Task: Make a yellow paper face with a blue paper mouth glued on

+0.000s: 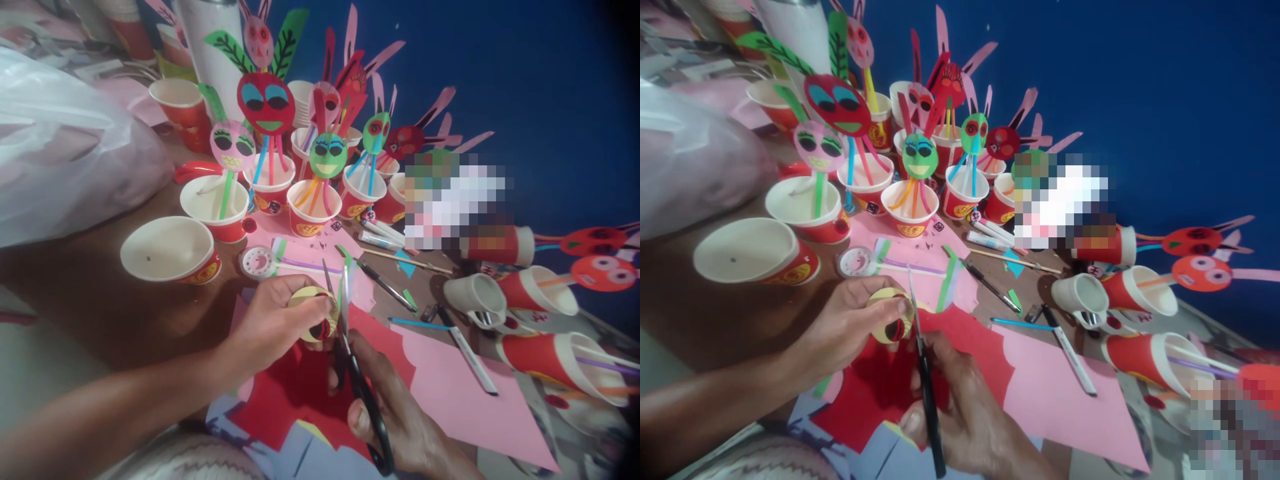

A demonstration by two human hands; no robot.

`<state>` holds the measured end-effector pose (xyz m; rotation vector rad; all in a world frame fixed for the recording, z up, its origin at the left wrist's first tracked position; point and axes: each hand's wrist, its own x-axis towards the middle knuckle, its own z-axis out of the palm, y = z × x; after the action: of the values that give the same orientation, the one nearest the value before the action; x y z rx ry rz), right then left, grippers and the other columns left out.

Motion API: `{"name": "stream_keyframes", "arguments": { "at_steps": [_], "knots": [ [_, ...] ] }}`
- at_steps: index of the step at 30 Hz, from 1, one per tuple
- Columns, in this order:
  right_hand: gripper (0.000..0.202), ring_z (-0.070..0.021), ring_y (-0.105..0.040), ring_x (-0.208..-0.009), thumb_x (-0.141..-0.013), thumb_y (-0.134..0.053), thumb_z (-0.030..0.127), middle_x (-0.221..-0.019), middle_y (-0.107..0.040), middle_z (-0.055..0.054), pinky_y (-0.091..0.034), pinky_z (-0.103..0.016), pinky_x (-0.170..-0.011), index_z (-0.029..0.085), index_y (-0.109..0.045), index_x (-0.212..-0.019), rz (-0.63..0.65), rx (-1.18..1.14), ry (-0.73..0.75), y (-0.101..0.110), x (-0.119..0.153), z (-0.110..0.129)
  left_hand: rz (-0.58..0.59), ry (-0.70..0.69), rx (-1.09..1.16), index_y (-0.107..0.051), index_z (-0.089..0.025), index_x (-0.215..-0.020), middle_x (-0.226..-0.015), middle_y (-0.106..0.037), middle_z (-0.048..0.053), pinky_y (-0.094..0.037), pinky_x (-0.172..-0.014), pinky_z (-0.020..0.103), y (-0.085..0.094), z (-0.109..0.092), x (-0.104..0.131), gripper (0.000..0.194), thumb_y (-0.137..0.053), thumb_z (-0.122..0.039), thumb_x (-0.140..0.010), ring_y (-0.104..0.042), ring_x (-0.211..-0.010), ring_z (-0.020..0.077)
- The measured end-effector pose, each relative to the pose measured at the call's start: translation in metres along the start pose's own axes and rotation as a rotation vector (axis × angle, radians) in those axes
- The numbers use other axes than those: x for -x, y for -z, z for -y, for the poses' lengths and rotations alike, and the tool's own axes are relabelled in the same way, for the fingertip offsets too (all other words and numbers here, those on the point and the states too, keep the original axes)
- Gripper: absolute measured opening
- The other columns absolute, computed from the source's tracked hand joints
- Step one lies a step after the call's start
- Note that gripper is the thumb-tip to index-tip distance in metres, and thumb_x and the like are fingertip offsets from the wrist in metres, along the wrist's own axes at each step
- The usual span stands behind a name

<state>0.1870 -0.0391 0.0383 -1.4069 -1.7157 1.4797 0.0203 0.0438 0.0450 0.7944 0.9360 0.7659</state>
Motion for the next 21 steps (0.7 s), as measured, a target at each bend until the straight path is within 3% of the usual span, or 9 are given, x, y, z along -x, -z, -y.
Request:
{"name": "stream_keyframes", "arguments": {
  "at_steps": [10, 21],
  "knots": [
    [0.05, -0.0147, -0.054, -0.065, -0.083, -0.045, 0.06, -0.076, -0.057, -0.001, -0.044, -0.023, -0.054, 0.023, -0.043, -0.118, 0.029, -0.028, 0.06, 0.003, -0.002, -0.001, 0.027, 0.044, -0.147, -0.063, -0.015, -0.062, -0.053, -0.06, -0.001, -0.042, -0.044, 0.018, 0.0, -0.004, 0.003, 0.01, -0.06, -0.02, -0.07, -0.053, -0.048, 0.0097],
    [0.046, -0.0147, -0.053, -0.064, -0.082, -0.053, 0.049, -0.074, -0.056, -0.001, -0.043, -0.021, -0.051, 0.021, -0.046, -0.117, 0.046, -0.08, -0.001, 0.004, -0.002, -0.002, 0.065, 0.121, -0.245, -0.061, -0.013, -0.059, -0.051, -0.06, -0.001, -0.041, -0.041, 0.014, -0.001, -0.011, 0.002, 0.011, -0.058, -0.019, -0.068, -0.051, -0.045, 0.0071]
  ]
}}
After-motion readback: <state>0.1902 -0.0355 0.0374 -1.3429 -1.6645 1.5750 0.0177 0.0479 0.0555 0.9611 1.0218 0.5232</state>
